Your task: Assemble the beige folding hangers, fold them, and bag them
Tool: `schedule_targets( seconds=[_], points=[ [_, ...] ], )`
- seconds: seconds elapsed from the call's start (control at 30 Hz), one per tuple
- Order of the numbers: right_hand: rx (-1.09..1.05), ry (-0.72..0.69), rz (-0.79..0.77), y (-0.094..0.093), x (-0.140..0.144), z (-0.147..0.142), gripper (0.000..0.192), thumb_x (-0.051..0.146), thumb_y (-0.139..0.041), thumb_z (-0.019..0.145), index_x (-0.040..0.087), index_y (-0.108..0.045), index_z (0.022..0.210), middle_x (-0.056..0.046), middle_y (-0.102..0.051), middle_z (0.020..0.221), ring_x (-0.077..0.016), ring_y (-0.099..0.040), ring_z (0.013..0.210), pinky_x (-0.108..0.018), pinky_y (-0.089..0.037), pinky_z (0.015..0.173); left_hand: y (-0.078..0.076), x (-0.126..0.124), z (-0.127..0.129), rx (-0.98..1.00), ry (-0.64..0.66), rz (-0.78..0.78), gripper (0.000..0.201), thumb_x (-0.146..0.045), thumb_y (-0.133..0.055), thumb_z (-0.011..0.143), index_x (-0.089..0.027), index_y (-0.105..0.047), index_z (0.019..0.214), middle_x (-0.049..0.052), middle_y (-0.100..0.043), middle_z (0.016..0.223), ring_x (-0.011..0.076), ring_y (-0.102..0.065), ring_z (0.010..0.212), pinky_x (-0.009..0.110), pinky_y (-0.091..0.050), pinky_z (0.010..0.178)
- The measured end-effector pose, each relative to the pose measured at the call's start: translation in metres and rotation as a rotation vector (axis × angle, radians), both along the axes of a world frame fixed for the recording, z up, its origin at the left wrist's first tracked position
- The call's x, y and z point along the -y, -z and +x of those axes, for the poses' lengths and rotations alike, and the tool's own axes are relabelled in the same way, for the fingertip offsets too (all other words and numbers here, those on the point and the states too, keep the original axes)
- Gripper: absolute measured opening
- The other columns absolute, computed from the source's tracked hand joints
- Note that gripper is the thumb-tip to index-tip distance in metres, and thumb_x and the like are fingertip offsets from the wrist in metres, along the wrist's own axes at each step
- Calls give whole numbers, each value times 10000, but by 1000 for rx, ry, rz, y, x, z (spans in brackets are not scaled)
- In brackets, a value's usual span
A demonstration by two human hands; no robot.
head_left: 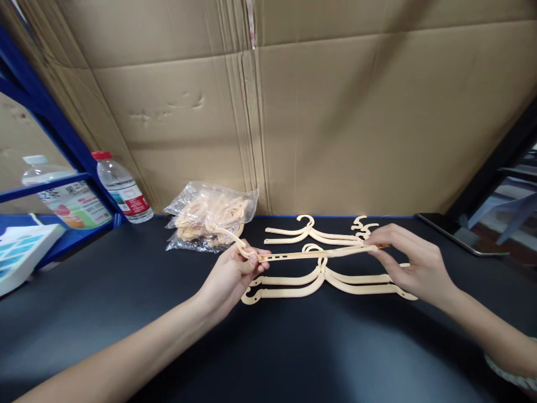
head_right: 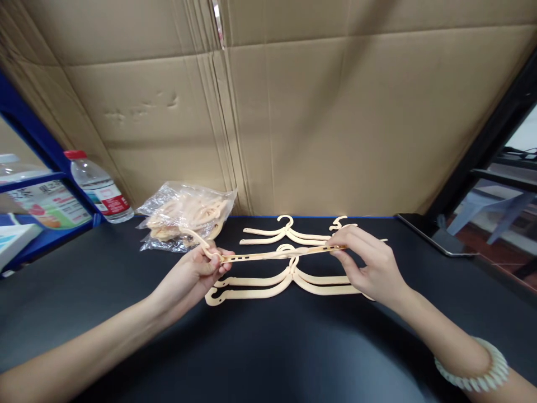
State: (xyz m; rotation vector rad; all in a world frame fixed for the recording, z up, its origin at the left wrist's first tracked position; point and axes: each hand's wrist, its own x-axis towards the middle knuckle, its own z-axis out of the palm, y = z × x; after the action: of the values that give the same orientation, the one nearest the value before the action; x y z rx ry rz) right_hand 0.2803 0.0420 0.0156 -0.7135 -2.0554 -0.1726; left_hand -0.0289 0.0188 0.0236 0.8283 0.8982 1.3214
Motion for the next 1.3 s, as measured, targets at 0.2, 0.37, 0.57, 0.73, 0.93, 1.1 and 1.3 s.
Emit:
schedule_targets(
  seconds=[0.2, 0.37, 0.57, 0.73, 0.93, 1.1, 1.3],
  points=[
    [16, -20, -16, -3, 5, -1, 175, 43, -541, 846, 185, -584, 940, -57, -596, 841, -182, -581, 795, -315, -476, 713, 0, -2, -3, -37, -23, 16, 186, 2, -672, 624, -120, -531, 631, 49, -692, 717, 84, -607, 581, 151, -497, 577],
    [35, -12, -59, -5, 5, 1, 150, 68, -534, 857, 186, -585, 934, -55, -598, 840, -178, -582, 789, -316, -475, 719, 0, -3, -2, -42, -13, -12, 217, -10, -689, 606, -131, -511, 632, 34, -685, 672, 87, -613, 552, 148, -496, 541],
    [30, 37, -84, -4, 5, 5, 125, 105, -531, 866, 183, -599, 937, -57, -610, 833, -179, -591, 781, -315, -485, 720, 2, -1, 0, -47, 42, -36, 258, 15, -704, 561, -138, -503, 619, -2, -660, 617, 92, -617, 511, 152, -507, 506],
    [10, 90, -114, -2, 7, 2, 116, 133, -526, 870, 186, -607, 934, -56, -633, 852, -172, -611, 772, -275, -501, 658, 7, -1, 0, -19, -22, -5, 228, -36, -745, 631, -124, -535, 626, 37, -706, 731, 104, -679, 638, 154, -555, 646],
    [-45, 217, -140, -5, 12, -2, 109, 196, -534, 876, 192, -630, 926, -45, -651, 832, -167, -610, 721, -265, -480, 595, 4, 1, 3, 32, -49, 77, 248, -112, -802, 640, -135, -557, 668, 31, -702, 766, 121, -696, 738, 137, -550, 686],
    [-84, 266, -300, -9, 11, 1, 119, 270, -547, 872, 198, -635, 904, -39, -649, 797, -167, -596, 677, -282, -461, 587, 3, 21, 16, -118, 35, 21, 271, -226, -750, 738, -144, -501, 668, 50, -687, 899, 110, -684, 687, 188, -557, 668],
    [-43, 66, -769, -24, 16, 7, 148, 321, -577, 811, 177, -609, 826, -19, -612, 697, -138, -560, 570, -253, -439, 514, 10, 55, 26, -900, 495, 909, 81, -101, -560, 834, -170, -603, 835, 102, -686, 916, 198, -666, 841, 296, -547, 747]
  ],
)
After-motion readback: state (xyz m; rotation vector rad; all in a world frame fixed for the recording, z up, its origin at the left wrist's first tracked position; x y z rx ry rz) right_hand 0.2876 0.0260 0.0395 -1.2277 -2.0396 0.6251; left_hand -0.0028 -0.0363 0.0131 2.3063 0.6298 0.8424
